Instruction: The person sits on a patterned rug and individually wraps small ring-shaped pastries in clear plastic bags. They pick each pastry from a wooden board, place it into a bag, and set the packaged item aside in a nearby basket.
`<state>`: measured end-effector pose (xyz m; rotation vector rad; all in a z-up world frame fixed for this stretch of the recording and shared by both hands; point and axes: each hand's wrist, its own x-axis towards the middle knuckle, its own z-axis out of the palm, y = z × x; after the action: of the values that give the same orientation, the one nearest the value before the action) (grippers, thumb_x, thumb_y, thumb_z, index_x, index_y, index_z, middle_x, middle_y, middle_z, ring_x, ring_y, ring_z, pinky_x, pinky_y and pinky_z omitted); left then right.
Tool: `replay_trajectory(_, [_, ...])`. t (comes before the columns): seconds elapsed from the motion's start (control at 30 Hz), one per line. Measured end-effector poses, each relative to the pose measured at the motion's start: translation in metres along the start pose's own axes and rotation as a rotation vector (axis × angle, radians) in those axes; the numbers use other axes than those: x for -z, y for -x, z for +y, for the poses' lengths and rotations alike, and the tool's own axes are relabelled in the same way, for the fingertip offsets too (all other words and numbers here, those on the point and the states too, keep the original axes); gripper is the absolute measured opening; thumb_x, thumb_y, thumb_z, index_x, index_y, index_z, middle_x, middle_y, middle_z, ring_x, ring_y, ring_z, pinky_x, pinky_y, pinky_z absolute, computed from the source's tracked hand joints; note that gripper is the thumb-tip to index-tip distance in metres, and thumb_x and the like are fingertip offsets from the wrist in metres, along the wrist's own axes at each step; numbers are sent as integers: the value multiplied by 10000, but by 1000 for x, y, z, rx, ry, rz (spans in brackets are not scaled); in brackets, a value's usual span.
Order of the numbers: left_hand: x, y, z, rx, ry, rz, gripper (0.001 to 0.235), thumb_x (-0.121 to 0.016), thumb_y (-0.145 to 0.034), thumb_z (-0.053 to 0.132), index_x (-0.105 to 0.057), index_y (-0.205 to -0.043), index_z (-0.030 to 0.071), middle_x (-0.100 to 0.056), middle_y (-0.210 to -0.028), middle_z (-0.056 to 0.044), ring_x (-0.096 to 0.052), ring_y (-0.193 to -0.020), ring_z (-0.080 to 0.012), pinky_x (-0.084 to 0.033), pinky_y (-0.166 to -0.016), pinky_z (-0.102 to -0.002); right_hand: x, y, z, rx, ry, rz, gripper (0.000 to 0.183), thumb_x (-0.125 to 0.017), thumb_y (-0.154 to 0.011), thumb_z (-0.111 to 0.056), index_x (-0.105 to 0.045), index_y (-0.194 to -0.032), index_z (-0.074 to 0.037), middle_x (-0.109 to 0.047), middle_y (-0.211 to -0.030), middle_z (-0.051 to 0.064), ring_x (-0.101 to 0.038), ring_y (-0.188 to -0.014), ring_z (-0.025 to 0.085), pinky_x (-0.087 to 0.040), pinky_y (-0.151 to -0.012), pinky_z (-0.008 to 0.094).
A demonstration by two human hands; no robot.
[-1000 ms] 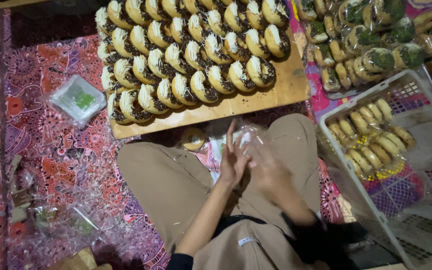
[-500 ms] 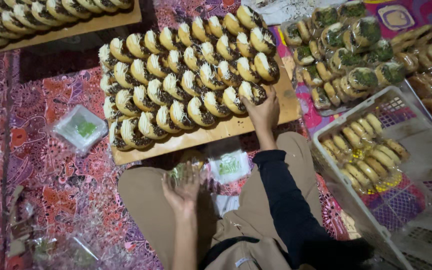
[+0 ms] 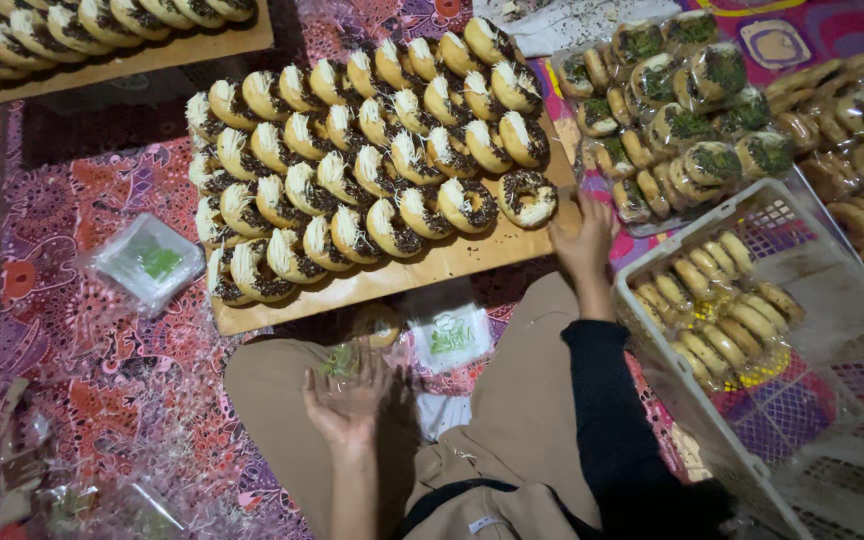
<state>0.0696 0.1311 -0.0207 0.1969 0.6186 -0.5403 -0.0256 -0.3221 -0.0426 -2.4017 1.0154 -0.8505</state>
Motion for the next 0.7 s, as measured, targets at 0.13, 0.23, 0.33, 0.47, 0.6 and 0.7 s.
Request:
replay_trajectory(0.13, [6, -7, 0, 53, 179, -40, 826, -674, -868, 450, -372, -1520, 42, -474, -1517, -271, -476, -1393, -437, -383, -1119, -649, -22, 10, -38, -51, 188, 62, 1130, -915, -604, -626, -504, -1470, -28, -507, -1432, 258, -364, -1366, 472, -154, -1097, 674])
replay_trajectory(0.23, [12, -16, -2, 62, 195, -144, 873, -635, -881, 470, -301, -1564, 40, -406, -1555, -313, -422, -1419, -501, -367, -1132, -661, -24, 3, -58, -132, 211, 71, 1058, -904, -636, -699, -571, -1397, -42, -496, -1414, 245, -403, -1340, 458, -177, -1092, 698])
replay_trajectory(0.33, [11, -27, -2, 32, 255, -112, 861, -604, -908, 496, -287, -1543, 8, -374, -1563, -352, -405, -1420, -536, -356, -1134, -665, 3, 6, -80, -40, 48, 120, 917, -888, -759, -665, -601, -1372, -46, -503, -1427, 222, -445, -1359, 415, -313, -1128, 654])
replay_trajectory(0.47, [2, -36, -8, -16, 261, -145, 787, -545, -946, 562, -362, -1409, -47, -387, -1498, -276, -413, -1391, -536, -371, -1133, -681, 63, 79, -137, -27, -294, -46, 818, -912, -667, -547, -614, -1224, -28, -486, -1255, 184, -515, -1240, 314, -496, -1044, 483])
replay_trajectory(0.6, [-15, -20, -38, -64, 211, -178, 716, -462, -975, 526, -436, -1384, -60, -414, -1507, -263, -433, -1418, -494, -362, -1187, -617, 115, 168, -215, 120, -545, -205, 851, -932, -567, -472, -583, -1224, -58, -531, -1116, 102, -547, -1113, 276, -468, -987, 416])
replay_trajectory(0.7, [-33, 9, -70, -129, -55, -412, 727, -464, -979, 512, -425, -1446, -44, -411, -1537, -328, -431, -1428, -457, -358, -1199, -547, 122, 180, -255, 209, -177, -222, 759, -950, -517, -407, -734, -1187, -122, -537, -1048, 121, -537, -1050, 314, -447, -942, 482])
